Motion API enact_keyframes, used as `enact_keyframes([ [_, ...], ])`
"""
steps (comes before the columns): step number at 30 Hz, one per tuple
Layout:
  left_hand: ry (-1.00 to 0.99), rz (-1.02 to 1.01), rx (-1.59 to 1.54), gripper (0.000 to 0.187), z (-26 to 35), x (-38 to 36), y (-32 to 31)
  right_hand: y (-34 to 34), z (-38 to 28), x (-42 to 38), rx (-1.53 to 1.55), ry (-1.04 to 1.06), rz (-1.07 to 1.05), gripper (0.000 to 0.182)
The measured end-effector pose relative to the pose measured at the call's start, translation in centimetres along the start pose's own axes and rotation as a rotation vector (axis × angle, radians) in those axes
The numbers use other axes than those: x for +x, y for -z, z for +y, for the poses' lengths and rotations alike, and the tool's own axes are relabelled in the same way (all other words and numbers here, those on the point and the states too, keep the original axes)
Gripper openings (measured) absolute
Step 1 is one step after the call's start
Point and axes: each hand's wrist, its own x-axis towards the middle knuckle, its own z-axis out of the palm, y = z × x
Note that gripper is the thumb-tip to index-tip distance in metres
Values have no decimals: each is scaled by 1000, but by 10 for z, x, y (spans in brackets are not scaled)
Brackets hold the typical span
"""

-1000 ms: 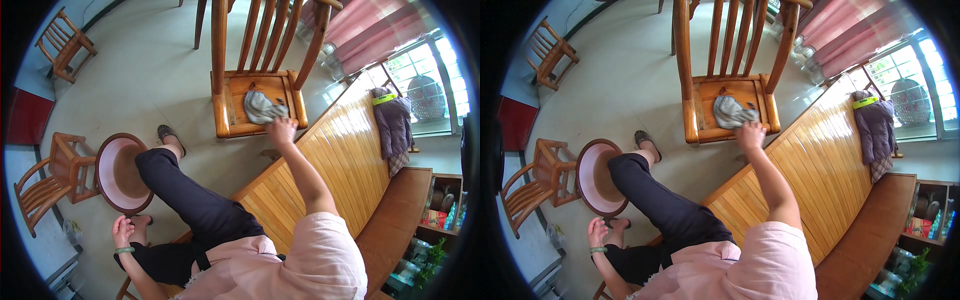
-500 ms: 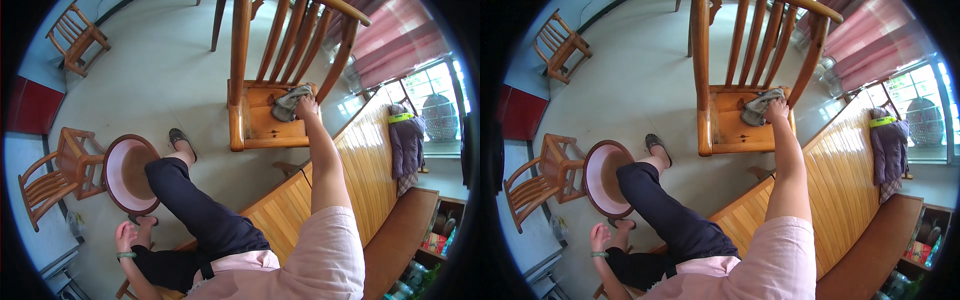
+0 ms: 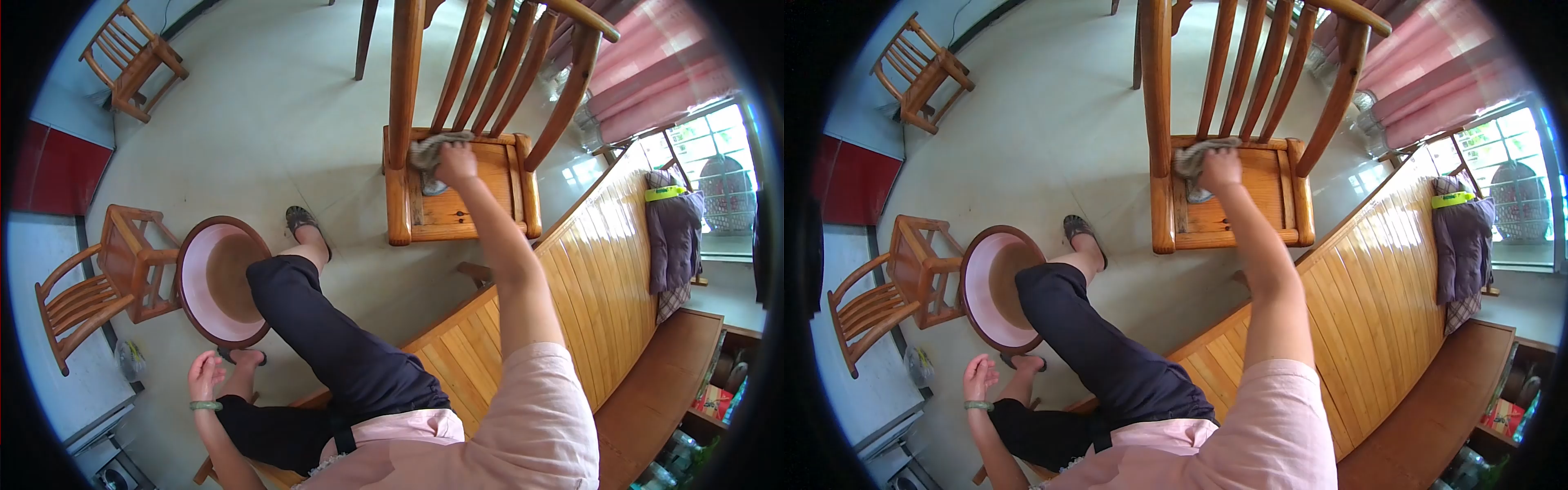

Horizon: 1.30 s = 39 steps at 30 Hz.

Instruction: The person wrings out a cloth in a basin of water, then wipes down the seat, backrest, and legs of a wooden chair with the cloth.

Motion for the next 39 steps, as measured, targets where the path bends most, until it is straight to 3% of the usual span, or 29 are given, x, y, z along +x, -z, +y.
enact_keyframes([
  [5,-75,-34,23,26,16,-1,-15,-3,-53,10,392,59,42,51],
  [15,-77,-18,-35,27,1,-14,-12,2,-50,16,3,102,-10,40],
  [19,-85,9,-62,28,7,-21,-7,10,-47,5,-58,201,79,36],
  [26,-87,23,-70,27,5,-20,-5,-2,-10,18,-159,-163,-21,36],
  [28,-99,13,-73,26,4,-20,-9,9,10,15,-61,-380,-249,33],
  [31,-81,-12,-89,23,1,-16,-18,15,14,15,-29,-325,-279,34],
  [32,-82,-20,-91,23,2,-13,-23,13,3,10,-133,-274,-123,37],
  [34,-25,-53,-54,23,4,-12,-31,1,-15,6,7,-189,-38,38],
  [37,-36,-71,-58,23,15,-11,-39,0,-43,7,167,-106,-10,37],
  [39,-55,-83,-27,23,17,-6,-38,0,-60,12,246,-172,14,33],
])
